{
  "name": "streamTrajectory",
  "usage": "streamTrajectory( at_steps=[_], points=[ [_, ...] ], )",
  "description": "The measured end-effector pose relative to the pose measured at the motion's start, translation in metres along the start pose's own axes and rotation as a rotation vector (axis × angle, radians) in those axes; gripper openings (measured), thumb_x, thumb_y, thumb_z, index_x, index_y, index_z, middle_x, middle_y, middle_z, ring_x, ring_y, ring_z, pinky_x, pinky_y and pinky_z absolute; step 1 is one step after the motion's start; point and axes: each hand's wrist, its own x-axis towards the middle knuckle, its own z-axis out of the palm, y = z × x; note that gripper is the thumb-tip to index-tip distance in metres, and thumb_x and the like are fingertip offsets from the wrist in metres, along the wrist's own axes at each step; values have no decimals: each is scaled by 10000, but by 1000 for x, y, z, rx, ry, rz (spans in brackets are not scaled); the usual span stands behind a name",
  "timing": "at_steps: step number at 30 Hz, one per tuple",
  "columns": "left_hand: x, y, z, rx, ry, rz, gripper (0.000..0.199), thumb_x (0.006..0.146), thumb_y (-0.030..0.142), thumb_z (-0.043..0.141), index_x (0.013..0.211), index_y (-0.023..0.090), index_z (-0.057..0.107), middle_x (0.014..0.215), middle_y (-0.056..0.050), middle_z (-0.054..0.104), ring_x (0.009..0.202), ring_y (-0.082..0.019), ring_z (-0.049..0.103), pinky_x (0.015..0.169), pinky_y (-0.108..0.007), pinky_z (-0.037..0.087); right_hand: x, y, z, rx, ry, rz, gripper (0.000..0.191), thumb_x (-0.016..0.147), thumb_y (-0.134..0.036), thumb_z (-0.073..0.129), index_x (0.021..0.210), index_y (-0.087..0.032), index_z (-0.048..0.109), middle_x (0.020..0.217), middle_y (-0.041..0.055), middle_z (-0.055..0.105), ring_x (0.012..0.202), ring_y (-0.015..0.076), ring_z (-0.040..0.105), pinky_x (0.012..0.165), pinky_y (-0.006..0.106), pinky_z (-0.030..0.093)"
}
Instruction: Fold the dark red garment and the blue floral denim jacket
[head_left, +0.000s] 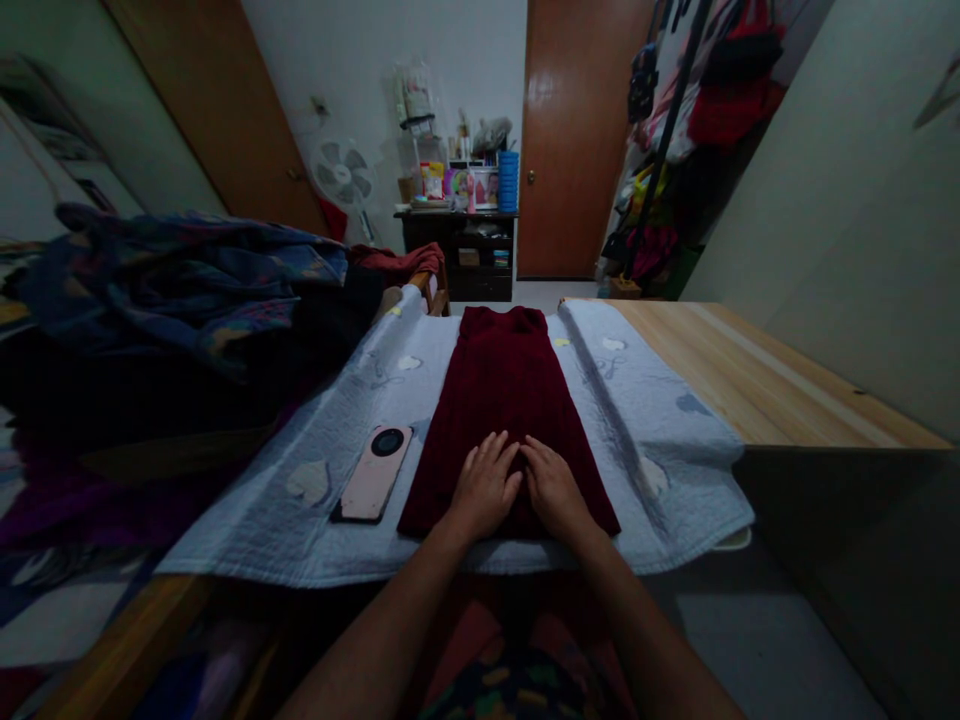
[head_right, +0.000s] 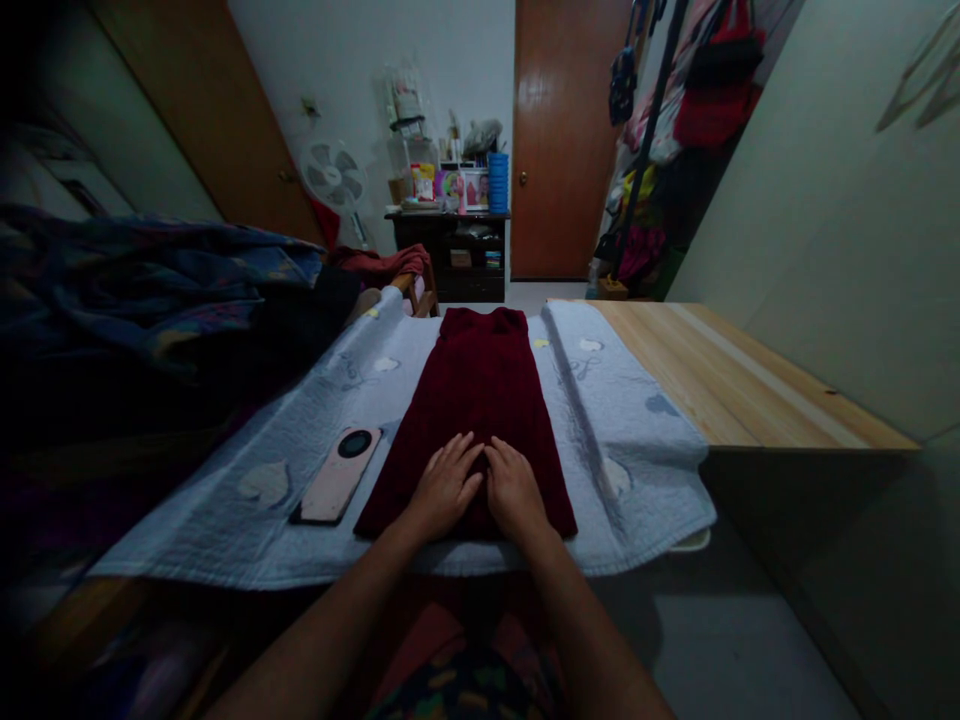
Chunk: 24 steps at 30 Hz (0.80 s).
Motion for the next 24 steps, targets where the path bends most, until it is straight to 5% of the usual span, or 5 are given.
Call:
streamTrajectory(
  at_steps=[24],
  points=[
    [0,2,-1,8,4,-14,522,891,196,428,1413,206,443,1559,-67,350,1453,-220,263,1187,-458,241,-6,1,1,8,-43,19,443,938,-156,352,1340,-145,538,1431,118,508,1331,195,449,1130,405,359]
  ],
)
